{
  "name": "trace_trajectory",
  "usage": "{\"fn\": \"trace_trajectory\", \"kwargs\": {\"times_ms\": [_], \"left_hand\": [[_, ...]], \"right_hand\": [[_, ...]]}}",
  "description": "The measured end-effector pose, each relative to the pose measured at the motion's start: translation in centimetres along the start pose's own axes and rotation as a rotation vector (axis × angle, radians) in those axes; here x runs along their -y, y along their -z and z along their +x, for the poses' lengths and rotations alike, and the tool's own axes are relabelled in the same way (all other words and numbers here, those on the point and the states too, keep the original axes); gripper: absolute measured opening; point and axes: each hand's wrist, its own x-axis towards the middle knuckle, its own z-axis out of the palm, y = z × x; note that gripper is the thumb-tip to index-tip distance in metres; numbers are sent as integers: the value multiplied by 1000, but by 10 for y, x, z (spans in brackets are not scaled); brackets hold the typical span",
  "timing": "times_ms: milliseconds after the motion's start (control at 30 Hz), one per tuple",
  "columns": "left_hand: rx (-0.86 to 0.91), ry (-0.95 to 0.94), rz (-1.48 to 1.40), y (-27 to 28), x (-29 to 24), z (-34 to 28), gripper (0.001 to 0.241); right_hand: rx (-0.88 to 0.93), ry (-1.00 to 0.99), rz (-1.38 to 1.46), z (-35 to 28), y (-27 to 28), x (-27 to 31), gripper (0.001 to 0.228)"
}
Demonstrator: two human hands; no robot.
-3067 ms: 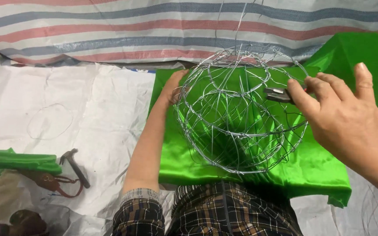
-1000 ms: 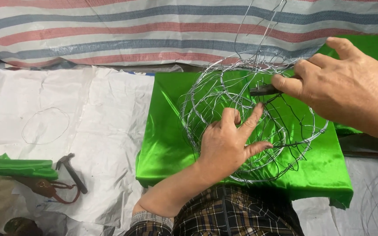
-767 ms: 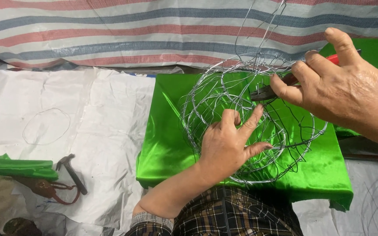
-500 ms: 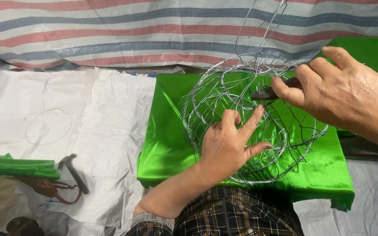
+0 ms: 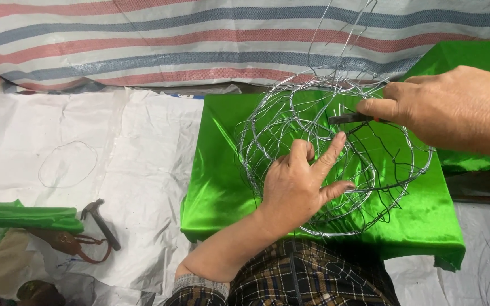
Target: Assembling a spherical wire frame by twisting and cutting wire segments with pliers.
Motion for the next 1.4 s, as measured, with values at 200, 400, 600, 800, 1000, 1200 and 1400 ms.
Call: {"fn": "trace_trajectory", "kwargs": {"times_ms": [200,400,600,800,1000,1200,1400], "left_hand": [[-15,7,-5,4,-3,2,85],[-113,-15,-49,0,-2,-1,84],[-263,-34,-156,-15,-4,3,81],[-298,-58,-239,-21,8,1,86],[-198,-181,-411,-4,41,14,91],[156,-183,-1085,28,98,40,82],[323,-39,-1189,15,124,52,59]], "right_hand": [[173,-35,-40,-12,45,7,73],[-635,-161,-466,-31,21,15,37],[-258,-56,-91,-17,-19,-1,88],[-662,-370,-282,-35,-69,11,41],[-770,-192,482,-51,-126,-4,41],[-636,-157,1338,-62,-145,11,43],[-528,-297,770,-67,-148,28,69]]}}
